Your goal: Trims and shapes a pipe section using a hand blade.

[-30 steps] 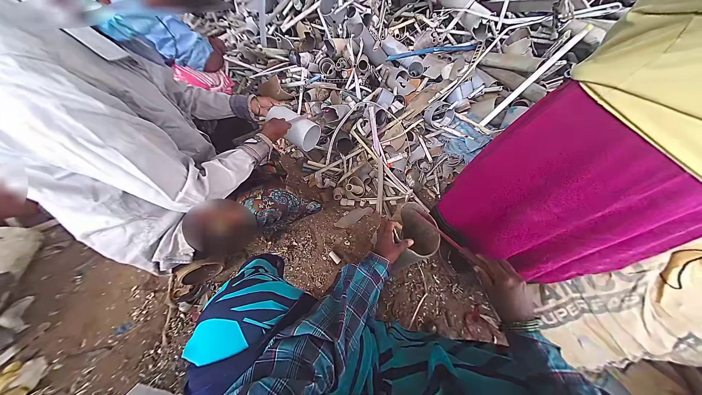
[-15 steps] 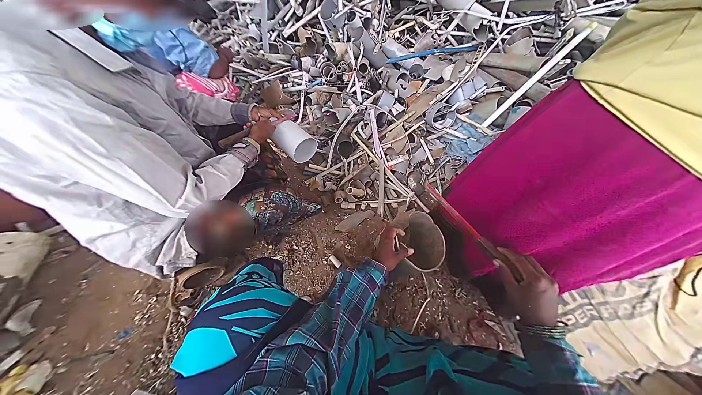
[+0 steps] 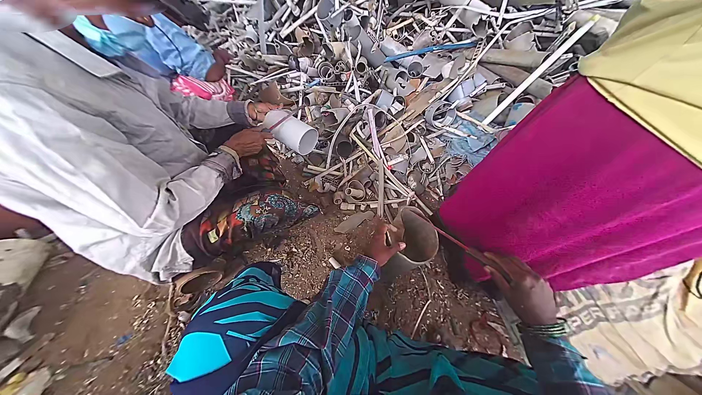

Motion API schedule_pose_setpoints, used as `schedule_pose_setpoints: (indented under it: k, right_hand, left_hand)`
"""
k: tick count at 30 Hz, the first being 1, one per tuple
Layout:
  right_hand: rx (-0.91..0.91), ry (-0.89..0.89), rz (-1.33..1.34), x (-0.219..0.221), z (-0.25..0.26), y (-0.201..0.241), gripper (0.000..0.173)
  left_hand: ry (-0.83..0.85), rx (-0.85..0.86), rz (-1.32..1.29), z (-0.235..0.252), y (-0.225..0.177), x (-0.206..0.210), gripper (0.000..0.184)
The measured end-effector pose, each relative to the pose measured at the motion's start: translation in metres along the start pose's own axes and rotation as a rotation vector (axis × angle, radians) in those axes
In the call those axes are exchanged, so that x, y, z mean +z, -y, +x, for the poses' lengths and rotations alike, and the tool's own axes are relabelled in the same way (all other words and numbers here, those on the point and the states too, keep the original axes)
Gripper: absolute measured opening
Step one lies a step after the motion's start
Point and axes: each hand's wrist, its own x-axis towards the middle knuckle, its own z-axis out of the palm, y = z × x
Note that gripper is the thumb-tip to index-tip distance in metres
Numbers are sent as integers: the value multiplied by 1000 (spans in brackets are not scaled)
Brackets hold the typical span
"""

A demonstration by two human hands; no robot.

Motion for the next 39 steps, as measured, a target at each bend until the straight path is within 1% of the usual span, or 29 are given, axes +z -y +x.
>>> schedule_pose_setpoints:
  k: [2,7,11,15,19,21,24,28,33,37,39]
  right_hand:
    - [-18,17,5,4,2,3,26]
    - [-22,-39,-20,-8,5,-7,25]
    - [-12,-39,-22,-3,5,-2,25]
    - [27,-44,-8,-10,7,-11,25]
    - [2,-58,-8,-1,6,-5,24]
    - [13,-71,-4,-4,7,-8,24]
    - [28,-61,3,-11,7,-15,24]
    - [-10,-11,15,-1,6,-2,24]
    - [69,-10,-15,-22,4,-19,24]
    - [28,14,-12,-7,5,0,24]
    - [43,-3,-10,-12,4,-5,24]
  left_hand:
    - [17,16,16,1,2,2,54]
    - [31,18,19,2,3,-1,55]
    - [23,2,16,4,1,-1,54]
    - [14,14,3,3,2,-2,54]
    - [4,10,1,3,2,-2,53]
    - [-1,15,7,3,3,-2,53]
    - [13,25,33,2,5,-2,53]
    - [29,11,54,0,2,3,52]
    - [19,34,18,0,6,0,52]
    - [37,73,41,0,7,6,50]
    - [29,76,34,0,8,6,50]
